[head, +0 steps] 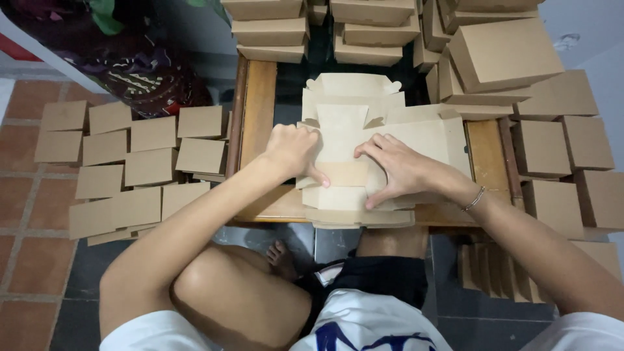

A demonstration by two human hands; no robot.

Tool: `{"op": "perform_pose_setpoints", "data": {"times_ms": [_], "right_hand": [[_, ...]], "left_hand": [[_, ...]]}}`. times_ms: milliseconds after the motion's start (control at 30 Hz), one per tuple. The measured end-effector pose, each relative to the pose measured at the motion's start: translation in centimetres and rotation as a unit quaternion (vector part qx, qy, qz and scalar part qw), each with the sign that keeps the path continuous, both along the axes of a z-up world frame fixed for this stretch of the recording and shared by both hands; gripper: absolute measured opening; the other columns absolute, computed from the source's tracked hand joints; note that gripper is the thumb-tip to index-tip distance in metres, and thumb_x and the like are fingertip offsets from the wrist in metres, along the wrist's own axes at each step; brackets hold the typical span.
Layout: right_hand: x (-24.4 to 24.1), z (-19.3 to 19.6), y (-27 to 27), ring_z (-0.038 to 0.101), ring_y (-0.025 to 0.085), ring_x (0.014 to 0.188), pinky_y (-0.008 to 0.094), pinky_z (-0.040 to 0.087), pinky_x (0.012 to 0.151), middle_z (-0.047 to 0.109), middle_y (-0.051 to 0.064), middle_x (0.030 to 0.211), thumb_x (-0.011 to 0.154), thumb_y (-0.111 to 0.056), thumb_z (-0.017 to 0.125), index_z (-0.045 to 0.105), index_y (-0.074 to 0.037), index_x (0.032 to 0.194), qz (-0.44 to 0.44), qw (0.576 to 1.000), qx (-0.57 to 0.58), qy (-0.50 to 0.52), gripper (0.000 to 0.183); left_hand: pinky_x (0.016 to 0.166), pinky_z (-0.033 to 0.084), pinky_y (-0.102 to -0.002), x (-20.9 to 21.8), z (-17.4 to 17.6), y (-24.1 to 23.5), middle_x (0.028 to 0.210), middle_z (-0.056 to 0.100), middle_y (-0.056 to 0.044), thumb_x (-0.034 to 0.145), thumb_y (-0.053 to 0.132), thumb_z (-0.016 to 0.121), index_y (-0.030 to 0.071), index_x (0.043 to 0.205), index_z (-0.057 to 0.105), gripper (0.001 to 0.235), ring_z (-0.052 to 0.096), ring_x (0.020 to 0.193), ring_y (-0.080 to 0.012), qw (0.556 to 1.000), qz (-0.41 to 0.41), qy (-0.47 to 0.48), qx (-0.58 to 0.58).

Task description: Folding flat cardboard templates into small boxes and stacking them.

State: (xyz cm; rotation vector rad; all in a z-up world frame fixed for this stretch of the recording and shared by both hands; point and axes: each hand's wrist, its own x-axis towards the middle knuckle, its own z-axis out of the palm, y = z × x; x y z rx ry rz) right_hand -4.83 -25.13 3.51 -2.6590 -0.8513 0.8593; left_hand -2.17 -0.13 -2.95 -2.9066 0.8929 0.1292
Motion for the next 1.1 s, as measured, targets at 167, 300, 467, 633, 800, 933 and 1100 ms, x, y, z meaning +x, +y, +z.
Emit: {"op": "perform_pose_setpoints", "data": {"times_ms": [167, 300, 467, 633, 800, 933, 1100], "right_hand": [[0.0, 0.0, -0.2, 0.048, 0.026, 0.117, 0.042, 0.042, 0.107, 0.048, 0.008, 0.116, 0.057, -0.081, 0.084, 0.044, -0.018, 0.144, 0.009, 1.000, 0.003, 0.001, 0.115], [-0.1, 0.0, -0.4, 0.047, 0.025, 0.117, 0.041, 0.042, 0.107, 0.048, 0.008, 0.116, 0.058, -0.081, 0.084, 0.044, -0.019, 0.145, 0.006, 1.000, 0.012, 0.010, 0.114], [0.0, 0.0, -0.5, 0.046, 0.026, 0.118, 0.042, 0.041, 0.108, 0.047, 0.008, 0.118, 0.056, -0.083, 0.082, 0.043, -0.018, 0.146, 0.010, 1.000, 0.014, 0.011, 0.117], [-0.5, 0.6, -0.5, 0.044, 0.023, 0.120, 0.040, 0.041, 0.108, 0.045, 0.006, 0.120, 0.053, -0.086, 0.081, 0.043, -0.019, 0.147, -0.010, 0.999, 0.016, 0.028, 0.122], [-1.4, 0.1, -1.8, 0.041, 0.025, 0.131, 0.040, 0.040, 0.113, 0.044, 0.008, 0.130, 0.057, -0.067, 0.097, 0.045, -0.015, 0.141, 0.001, 1.000, 0.026, -0.008, 0.112], [-3.2, 1.8, -1.6, 0.042, 0.030, 0.137, 0.043, 0.041, 0.112, 0.045, 0.012, 0.138, 0.066, -0.053, 0.096, 0.048, -0.010, 0.137, 0.007, 0.997, 0.062, -0.036, 0.096], [-2.7, 0.8, -1.0, 0.030, 0.027, 0.153, 0.043, 0.031, 0.123, 0.037, 0.013, 0.157, 0.070, -0.057, 0.089, 0.045, -0.008, 0.138, 0.005, 0.995, 0.087, -0.043, 0.094]], "left_hand": [[0.063, 0.058, -0.042, 0.2, -0.1, 0.0, 0.085, 0.073, -0.007, 0.051, 0.095, 0.070, 0.008, 0.110, 0.070, 0.105, 0.075, 0.080, -0.0261, 1.000, 0.005, -0.004, 0.029], [0.062, 0.058, -0.041, 0.3, -0.1, -0.3, 0.080, 0.072, -0.008, 0.050, 0.097, 0.070, 0.008, 0.105, 0.071, 0.104, 0.074, 0.076, -0.0259, 0.999, -0.001, -0.020, 0.036], [0.069, 0.059, -0.045, 0.1, 1.5, -1.4, 0.091, 0.073, -0.009, 0.058, 0.087, 0.075, 0.009, 0.113, 0.070, 0.096, 0.074, 0.088, -0.0295, 0.998, -0.040, 0.030, 0.045], [0.082, 0.058, -0.054, -1.3, 3.4, -4.2, 0.105, 0.074, -0.018, 0.077, 0.064, 0.076, 0.005, 0.117, 0.069, 0.072, 0.072, 0.103, -0.0389, 0.982, -0.088, 0.154, -0.062], [0.083, 0.056, -0.052, -1.9, 4.9, -5.7, 0.096, 0.075, -0.019, 0.093, 0.032, 0.070, 0.002, 0.108, 0.072, 0.033, 0.073, 0.097, -0.0414, 0.955, -0.128, 0.219, -0.151], [0.087, 0.056, -0.052, -1.4, 4.5, -5.3, 0.098, 0.076, -0.018, 0.092, 0.036, 0.070, 0.006, 0.106, 0.073, 0.033, 0.073, 0.100, -0.0411, 0.948, -0.128, 0.250, -0.149], [0.087, 0.056, -0.051, -1.5, 5.7, -3.5, 0.096, 0.076, -0.019, 0.094, 0.025, 0.068, 0.004, 0.106, 0.074, 0.025, 0.074, 0.096, -0.0406, 0.949, -0.102, 0.251, -0.160]]}}
